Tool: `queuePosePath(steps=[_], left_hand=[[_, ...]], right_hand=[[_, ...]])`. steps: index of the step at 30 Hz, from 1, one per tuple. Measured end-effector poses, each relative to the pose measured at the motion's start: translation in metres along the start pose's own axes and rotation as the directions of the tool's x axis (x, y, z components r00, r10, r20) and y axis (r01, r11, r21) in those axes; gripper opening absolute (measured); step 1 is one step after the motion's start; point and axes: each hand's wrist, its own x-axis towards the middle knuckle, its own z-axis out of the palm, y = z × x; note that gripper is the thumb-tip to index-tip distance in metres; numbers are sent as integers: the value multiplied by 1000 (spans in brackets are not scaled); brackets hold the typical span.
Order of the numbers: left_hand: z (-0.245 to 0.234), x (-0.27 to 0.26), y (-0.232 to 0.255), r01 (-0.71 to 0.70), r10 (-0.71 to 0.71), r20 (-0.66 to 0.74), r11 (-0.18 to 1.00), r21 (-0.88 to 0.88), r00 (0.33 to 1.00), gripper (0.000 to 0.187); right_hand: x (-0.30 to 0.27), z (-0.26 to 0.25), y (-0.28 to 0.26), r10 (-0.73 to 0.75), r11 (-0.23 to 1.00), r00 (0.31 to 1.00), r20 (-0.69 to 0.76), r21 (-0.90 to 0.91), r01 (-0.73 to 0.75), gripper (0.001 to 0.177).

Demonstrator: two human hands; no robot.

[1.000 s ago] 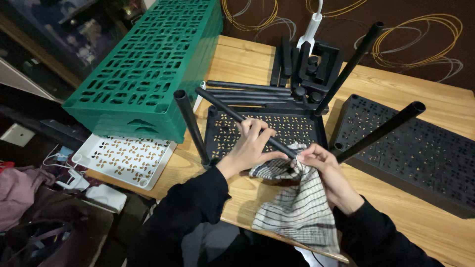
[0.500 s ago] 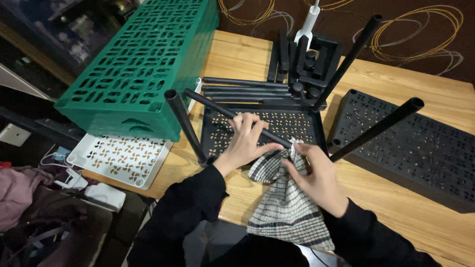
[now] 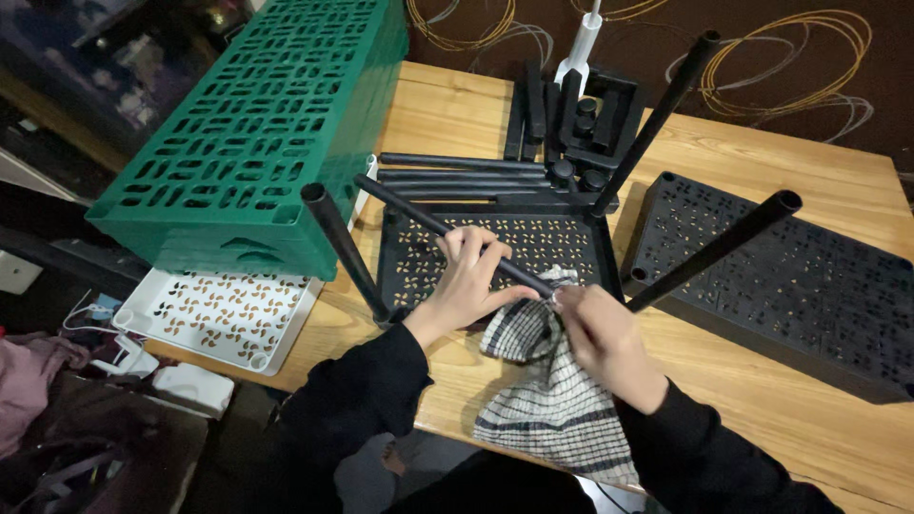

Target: The person wipes black plastic furniture components with a checkered cloth on a wooden table. They handle several long rods and perforated trays, wiping each item individually and placing them back on the table.

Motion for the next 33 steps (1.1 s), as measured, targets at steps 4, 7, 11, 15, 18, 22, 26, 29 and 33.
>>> queuePosePath(steps=[4,7,11,15,18,22,26,29,33], left_hand=[[2,-2,-1,-42,42,-5,999,-11,999,74],[3,-4,0,-75,76,-9,996,50,997,72],[4,3,0,-81,81,9,996,34,997,73],[0,5,3,-64,64,2,998,-9,998,75],[-6,9,3,-48,43,-74,997,-68,996,73],[-21,17,-10,89,-121,-149,974,-206,981,66],[-33,18,-8,143,-236,-209,913,-383,949,68],[-39,21,0,137,-237,-227,913,-384,945,70],[-46,25,11,134,-256,-240,893,-431,936,65]], right_hand=[[-9,10,23,596,477,751,284,627,-616,9],[-15,14,36,619,62,614,490,749,-660,8],[-18,13,40,585,302,734,345,748,-591,14],[-21,7,40,515,616,828,223,576,-538,16],[-27,-2,40,483,677,853,199,533,-507,17],[-28,-11,40,387,755,857,339,418,-506,19],[-20,-9,9,108,968,774,624,111,-225,19],[8,-19,-15,-92,995,865,493,23,92,19],[60,-26,-29,-88,996,966,244,51,78,25]])
